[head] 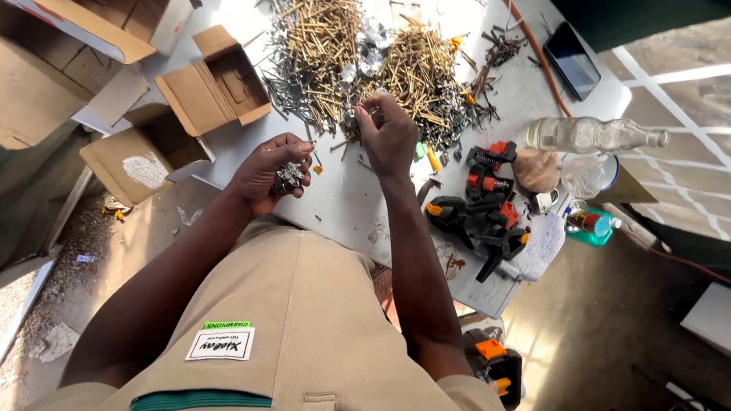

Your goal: Sorting through a pile of mixed nails, staples, and screws on a workbench.

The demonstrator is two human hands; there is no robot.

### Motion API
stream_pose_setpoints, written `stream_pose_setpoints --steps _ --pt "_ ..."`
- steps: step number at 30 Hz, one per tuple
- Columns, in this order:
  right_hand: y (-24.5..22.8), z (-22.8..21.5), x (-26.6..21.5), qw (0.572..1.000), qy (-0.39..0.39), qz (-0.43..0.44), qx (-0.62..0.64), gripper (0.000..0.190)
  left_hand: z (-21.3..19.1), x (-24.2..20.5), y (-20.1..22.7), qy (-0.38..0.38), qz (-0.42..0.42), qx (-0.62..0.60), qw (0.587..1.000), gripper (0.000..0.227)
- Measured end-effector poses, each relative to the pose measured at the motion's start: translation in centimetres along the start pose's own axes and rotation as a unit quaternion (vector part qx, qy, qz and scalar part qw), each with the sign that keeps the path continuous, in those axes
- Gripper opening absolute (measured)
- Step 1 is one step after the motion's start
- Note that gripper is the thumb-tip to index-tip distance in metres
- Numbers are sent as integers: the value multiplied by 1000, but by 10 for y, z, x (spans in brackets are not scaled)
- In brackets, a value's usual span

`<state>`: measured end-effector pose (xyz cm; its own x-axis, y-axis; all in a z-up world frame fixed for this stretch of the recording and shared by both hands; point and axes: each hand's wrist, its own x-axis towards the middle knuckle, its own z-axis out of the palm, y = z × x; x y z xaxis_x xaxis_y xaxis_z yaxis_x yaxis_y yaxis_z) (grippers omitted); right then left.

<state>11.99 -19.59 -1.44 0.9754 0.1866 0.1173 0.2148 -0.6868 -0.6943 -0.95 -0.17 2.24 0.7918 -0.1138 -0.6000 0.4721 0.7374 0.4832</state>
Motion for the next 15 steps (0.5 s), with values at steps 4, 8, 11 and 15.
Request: stream_pose_setpoints --steps 4,8,11,15 --pt "-8 -10 -2 1000 -25 -7 4 15 -3 0 2 8 -2 -1 1000 24" --pt "-9 -13 -2 998 -50 23 22 19 -2 0 1 7 -2 5 1000 25" --pt "-22 -23 -2 950 -41 138 276 13 -3 2 0 11 -2 1 1000 24" --pt "-28 -29 4 815 -65 242 522 14 -7 4 -4 13 -7 -9 1000 23"
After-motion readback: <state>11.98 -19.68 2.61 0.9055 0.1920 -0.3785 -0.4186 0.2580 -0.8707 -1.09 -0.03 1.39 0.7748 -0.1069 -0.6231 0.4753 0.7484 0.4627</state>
